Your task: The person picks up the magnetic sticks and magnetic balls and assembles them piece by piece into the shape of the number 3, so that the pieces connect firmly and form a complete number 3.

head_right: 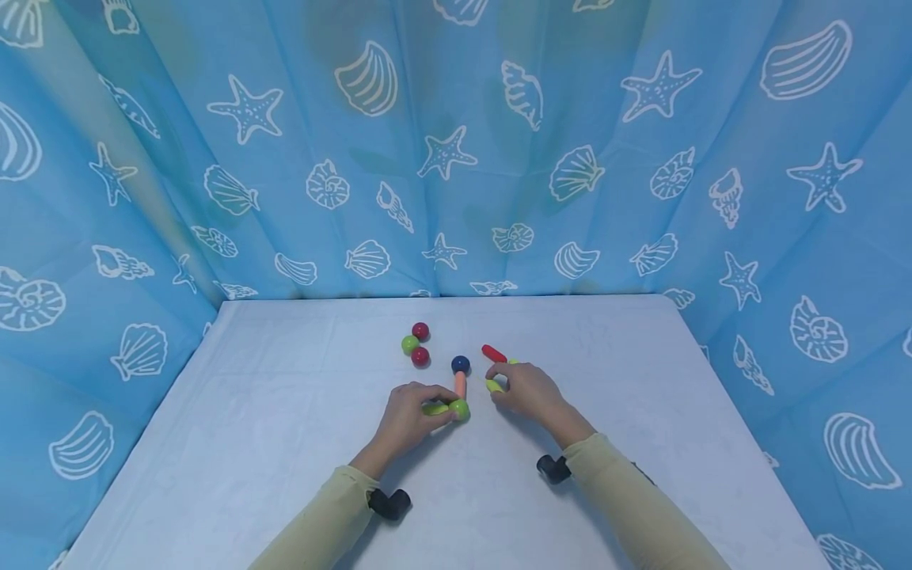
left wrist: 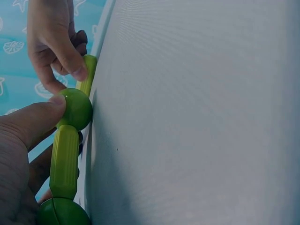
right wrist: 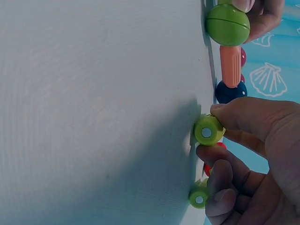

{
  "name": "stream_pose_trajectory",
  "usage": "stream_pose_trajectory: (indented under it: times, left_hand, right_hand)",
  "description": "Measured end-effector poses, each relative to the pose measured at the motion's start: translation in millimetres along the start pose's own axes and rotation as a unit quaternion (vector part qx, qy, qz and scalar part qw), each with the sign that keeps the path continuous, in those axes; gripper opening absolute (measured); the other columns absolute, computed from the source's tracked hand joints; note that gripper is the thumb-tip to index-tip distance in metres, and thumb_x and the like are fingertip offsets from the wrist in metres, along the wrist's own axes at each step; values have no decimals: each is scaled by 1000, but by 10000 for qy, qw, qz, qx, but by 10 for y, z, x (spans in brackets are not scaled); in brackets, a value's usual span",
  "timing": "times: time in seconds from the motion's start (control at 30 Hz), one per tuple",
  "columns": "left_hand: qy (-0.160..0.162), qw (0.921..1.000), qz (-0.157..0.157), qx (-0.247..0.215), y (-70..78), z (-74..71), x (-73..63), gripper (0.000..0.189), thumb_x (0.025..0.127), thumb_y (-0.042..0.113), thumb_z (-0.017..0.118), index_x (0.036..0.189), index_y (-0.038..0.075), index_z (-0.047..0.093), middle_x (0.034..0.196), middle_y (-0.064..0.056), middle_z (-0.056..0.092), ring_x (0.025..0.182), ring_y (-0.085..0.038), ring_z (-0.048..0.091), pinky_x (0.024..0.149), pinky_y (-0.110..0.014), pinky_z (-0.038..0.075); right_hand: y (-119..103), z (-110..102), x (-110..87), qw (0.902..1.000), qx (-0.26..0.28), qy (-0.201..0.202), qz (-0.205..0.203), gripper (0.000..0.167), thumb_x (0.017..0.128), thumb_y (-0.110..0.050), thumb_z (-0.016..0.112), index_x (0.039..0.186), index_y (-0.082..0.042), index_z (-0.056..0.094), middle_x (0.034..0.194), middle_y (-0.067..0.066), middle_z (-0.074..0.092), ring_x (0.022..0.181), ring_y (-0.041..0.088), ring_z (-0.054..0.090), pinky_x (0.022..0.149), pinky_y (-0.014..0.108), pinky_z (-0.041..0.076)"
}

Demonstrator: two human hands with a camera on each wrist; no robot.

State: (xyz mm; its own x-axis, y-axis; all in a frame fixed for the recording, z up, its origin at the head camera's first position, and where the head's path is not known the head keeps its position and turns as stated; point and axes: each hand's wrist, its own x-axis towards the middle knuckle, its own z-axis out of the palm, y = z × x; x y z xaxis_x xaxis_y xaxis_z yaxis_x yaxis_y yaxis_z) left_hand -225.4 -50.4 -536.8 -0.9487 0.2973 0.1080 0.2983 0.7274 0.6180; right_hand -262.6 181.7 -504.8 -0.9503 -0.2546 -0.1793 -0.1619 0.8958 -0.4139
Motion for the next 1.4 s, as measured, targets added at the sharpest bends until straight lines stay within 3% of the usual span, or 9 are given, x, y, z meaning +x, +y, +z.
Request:
stream_pose_trajectory:
  times: [0.37, 0.63, 0.83, 1.0, 1.4]
  left_hand:
    - [-19, 10000, -37, 19, 10, -6, 7, 28, 88, 38, 81, 115, 30, 77, 109, 14, 74, 104, -13, 59, 107, -50, 37]
    - [-8, 10000, -17, -6, 4, -12, 5, 27, 88, 37, 81, 114, 30, 77, 110, 14, 74, 104, -13, 60, 106, -50, 38]
    - [-1, 10000, 26, -43, 7, -30, -9, 27, 88, 35, 81, 114, 29, 77, 111, 14, 74, 103, -13, 60, 105, -50, 38]
    - [35, 9999, 68, -73, 0, -20, -7, 27, 88, 36, 81, 114, 28, 78, 110, 13, 75, 102, -13, 59, 104, -50, 39]
    - [-10, 10000, 32, -31, 8, -9, 8, 27, 87, 37, 81, 113, 28, 78, 110, 13, 75, 101, -13, 59, 105, -51, 38]
  right_hand:
    - [-9, -30, 22, 9999, 31, -89, -69, 37, 90, -24, 77, 125, -18, 67, 81, -1, 61, 69, 17, 55, 63, 30, 49]
    - [-19, -59, 71, 9979, 607, 122, -174, 38, 94, -25, 74, 130, -18, 63, 79, 1, 59, 66, 18, 55, 61, 31, 49]
    - [-58, -61, 165, 9942, 1021, 342, 20, 41, 96, -27, 72, 134, -19, 60, 82, 4, 60, 64, 20, 56, 59, 29, 49]
    - [-91, -85, 259, 9935, 1013, 526, 13, 41, 96, -27, 71, 134, -20, 58, 83, 4, 61, 63, 20, 56, 57, 29, 49]
    - [-155, -151, 505, 9918, 1152, 510, 206, 40, 99, -30, 68, 136, -23, 56, 91, 6, 65, 68, 21, 58, 58, 31, 48]
